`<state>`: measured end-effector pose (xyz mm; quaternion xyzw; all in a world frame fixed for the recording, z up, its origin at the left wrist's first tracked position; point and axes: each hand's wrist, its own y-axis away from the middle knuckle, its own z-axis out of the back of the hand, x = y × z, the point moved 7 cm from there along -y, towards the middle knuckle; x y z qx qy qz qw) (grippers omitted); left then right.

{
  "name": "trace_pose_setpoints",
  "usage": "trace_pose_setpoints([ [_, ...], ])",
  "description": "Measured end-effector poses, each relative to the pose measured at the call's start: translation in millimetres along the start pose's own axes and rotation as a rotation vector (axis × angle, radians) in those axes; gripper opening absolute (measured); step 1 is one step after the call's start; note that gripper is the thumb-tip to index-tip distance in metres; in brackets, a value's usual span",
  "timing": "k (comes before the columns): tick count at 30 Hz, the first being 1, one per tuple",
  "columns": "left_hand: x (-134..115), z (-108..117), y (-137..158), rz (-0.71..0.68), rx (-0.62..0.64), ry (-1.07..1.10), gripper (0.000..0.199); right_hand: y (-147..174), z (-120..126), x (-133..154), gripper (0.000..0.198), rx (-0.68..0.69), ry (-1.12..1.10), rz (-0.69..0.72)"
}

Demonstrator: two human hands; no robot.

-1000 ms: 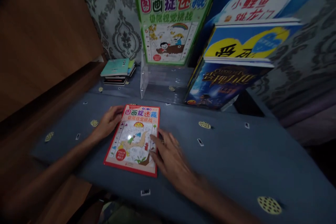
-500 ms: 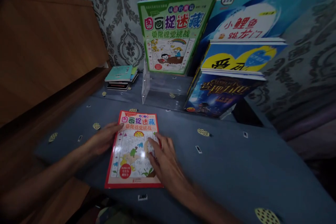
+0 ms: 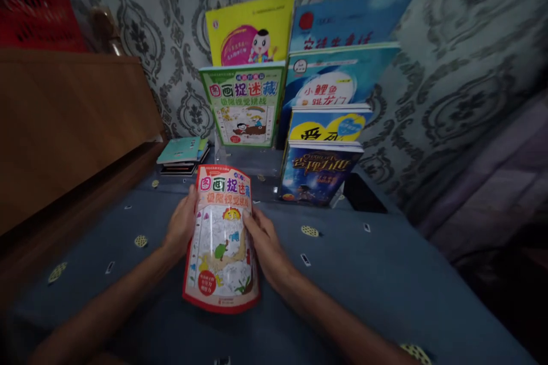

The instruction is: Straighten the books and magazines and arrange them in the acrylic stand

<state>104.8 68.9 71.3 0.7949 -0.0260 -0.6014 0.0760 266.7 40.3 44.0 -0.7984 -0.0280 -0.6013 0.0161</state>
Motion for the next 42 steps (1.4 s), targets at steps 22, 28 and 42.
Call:
trace_pose_setpoints([
  [22, -31, -1, -33, -0.378, 0.048, -0.093, 0.064, -5, -11, 48, 0.056, -0.006, 0.358, 0.471],
  [28, -51, 8, -43, -0.18, 0.225, -0.289, 0.058, 9, -5, 53, 0.044, 0.104, 0.227, 0.285],
  [42, 0, 15, -55, -0.476, 0.307, -1.397, 0.019, 2, 48, -30, 0.038, 0.02, 0.312, 0.008],
])
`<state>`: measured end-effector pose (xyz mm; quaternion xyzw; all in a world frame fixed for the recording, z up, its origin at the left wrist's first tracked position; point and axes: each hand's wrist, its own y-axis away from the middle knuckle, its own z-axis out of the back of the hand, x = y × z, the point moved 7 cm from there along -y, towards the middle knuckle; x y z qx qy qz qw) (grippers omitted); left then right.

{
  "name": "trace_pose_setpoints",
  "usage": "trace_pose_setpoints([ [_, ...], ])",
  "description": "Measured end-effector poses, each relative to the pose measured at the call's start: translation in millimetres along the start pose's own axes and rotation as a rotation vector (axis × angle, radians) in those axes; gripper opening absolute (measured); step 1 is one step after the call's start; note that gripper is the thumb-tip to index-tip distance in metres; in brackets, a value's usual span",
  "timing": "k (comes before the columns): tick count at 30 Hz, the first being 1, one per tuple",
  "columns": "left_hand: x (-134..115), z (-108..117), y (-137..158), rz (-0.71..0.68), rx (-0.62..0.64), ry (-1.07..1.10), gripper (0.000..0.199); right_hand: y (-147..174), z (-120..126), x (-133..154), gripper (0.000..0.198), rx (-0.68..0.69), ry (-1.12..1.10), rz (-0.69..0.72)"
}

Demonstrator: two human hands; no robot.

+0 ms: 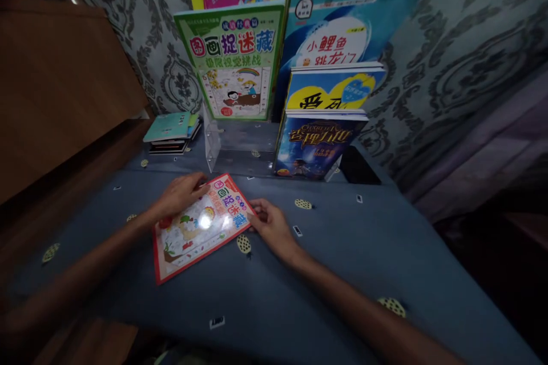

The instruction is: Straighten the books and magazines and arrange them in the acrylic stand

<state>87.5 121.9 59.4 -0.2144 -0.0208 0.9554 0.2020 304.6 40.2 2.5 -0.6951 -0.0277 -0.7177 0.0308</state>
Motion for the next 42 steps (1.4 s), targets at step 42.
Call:
trace_pose_setpoints([
  [42, -115, -45, 82, -0.266, 0.3, -0.541, 0.024, 23, 28, 29, 0.028, -0.229, 0.353, 0.411],
])
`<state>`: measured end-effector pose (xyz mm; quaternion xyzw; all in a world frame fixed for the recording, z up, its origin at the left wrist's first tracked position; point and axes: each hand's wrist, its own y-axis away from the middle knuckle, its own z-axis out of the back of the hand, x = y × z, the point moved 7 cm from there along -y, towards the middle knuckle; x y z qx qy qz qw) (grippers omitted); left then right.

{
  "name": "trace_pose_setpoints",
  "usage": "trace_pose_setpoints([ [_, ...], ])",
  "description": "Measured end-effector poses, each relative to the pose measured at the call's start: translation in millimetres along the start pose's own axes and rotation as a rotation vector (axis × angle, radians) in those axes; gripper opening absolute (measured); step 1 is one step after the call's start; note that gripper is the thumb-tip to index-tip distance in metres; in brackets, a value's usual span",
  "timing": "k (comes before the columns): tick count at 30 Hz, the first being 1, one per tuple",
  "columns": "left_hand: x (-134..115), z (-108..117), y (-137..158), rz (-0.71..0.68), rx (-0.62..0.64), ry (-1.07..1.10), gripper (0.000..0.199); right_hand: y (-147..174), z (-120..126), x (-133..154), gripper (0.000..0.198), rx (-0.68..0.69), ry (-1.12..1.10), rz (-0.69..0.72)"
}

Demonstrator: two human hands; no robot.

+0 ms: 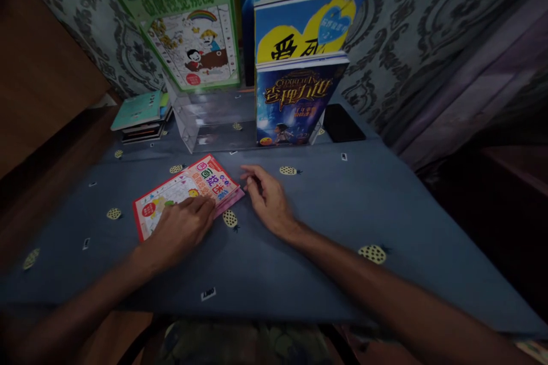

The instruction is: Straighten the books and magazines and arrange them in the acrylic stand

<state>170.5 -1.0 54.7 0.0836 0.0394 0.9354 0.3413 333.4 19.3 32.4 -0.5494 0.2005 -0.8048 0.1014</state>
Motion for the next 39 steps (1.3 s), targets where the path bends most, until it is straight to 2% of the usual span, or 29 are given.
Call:
trace_pose_setpoints([
  [3, -5, -4, 0, -0.004, -0.015, -0.021, 0.024, 3, -5, 10, 0.03, 0.069, 0.053, 0.048],
  [6, -9, -5, 1, -0.014, -0.066, -0.039, 0.026, 7, -17, 15, 0.031, 0.234, 0.135, 0.074],
  [9, -1, -5, 8, -0.039, -0.11, 0.006, 0.027, 11, -23, 16, 0.031, 0.313, 0.238, 0.107],
  [11, 16, -6, 17, -0.02, -0.15, 0.044, 0.026, 12, -23, 16, 0.031, 0.303, 0.29, 0.13],
  [14, 54, -13, 38, 0.121, -0.23, 0.031, 0.028, 12, -22, 18, 0.029, 0.288, 0.325, 0.176],
  [17, 84, -29, 59, 0.26, -0.209, 0.016, 0.038, 10, -24, 22, 0.028, 0.286, 0.331, 0.239],
  [19, 90, -39, 69, 0.292, -0.178, 0.016, 0.043, 7, -26, 23, 0.029, 0.294, 0.339, 0.268],
  [25, 78, -44, 86, 0.33, -0.151, -0.035, 0.046, -10, -39, 17, 0.029, 0.353, 0.369, 0.259],
  [28, 70, -44, 92, 0.295, -0.176, -0.05, 0.049, -20, -45, 12, 0.029, 0.364, 0.352, 0.272],
  [32, 64, -47, 99, 0.204, -0.233, -0.028, 0.066, -33, -52, 3, 0.029, 0.358, 0.301, 0.276],
  [36, 62, -53, 101, 0.14, -0.221, 0.008, 0.087, -42, -57, -6, 0.03, 0.365, 0.276, 0.275],
  [39, 60, -55, 97, 0.133, -0.184, 0.037, 0.087, -49, -61, -10, 0.031, 0.376, 0.28, 0.286],
])
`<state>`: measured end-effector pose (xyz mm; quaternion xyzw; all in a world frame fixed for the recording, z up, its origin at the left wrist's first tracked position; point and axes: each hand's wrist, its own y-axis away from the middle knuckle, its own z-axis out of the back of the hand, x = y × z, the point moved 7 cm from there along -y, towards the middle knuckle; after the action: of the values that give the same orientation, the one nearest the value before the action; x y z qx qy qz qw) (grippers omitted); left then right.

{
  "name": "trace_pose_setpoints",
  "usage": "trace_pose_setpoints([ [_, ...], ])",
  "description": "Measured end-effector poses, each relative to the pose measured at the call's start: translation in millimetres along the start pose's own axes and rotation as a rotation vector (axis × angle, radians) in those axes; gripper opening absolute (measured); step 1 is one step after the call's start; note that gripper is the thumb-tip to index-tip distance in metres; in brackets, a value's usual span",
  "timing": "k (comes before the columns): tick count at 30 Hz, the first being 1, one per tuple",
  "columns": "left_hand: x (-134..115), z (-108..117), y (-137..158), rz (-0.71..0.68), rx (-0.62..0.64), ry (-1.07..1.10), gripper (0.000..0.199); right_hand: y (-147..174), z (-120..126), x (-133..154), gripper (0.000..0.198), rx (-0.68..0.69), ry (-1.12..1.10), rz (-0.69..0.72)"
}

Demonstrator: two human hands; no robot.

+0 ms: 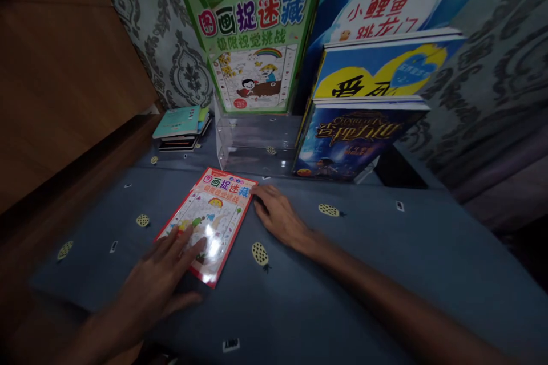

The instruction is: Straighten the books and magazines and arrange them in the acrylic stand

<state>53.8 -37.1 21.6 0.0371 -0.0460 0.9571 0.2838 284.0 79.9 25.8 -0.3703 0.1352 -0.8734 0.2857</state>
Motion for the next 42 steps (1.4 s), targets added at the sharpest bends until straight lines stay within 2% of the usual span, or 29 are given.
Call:
trace_pose_setpoints([
  [4, -10, 1, -11, -0.002, 0.026, 0.001, 0.071, -9, -5, -6, 0.034, 0.039, 0.016, 0.012],
  [8, -24, 7, -23, -0.013, -0.025, -0.032, 0.062, -13, -7, -13, 0.035, 0.044, 0.026, 0.007],
  [14, -36, 11, -32, -0.119, -0.067, -0.044, 0.045, -12, -10, -15, 0.035, 0.018, -0.014, 0.016],
  [17, -36, 14, -30, -0.179, -0.135, -0.015, 0.039, -9, -8, -8, 0.034, 0.007, -0.041, 0.012],
  [22, -39, 25, -25, -0.266, -0.322, 0.101, 0.024, 4, -6, 16, 0.036, 0.031, -0.077, 0.011],
  [26, -37, 33, -25, -0.256, -0.376, 0.201, 0.025, 17, -6, 37, 0.037, 0.059, -0.125, 0.011],
  [32, -33, 35, -27, -0.236, -0.303, 0.309, 0.029, 37, -7, 57, 0.036, 0.087, -0.222, -0.017],
  [37, -35, 35, -26, -0.232, -0.313, 0.292, 0.029, 50, -9, 66, 0.035, 0.106, -0.247, -0.036],
  [42, -41, 39, -24, -0.288, -0.414, 0.216, 0.026, 55, -10, 78, 0.036, 0.111, -0.228, 0.074],
])
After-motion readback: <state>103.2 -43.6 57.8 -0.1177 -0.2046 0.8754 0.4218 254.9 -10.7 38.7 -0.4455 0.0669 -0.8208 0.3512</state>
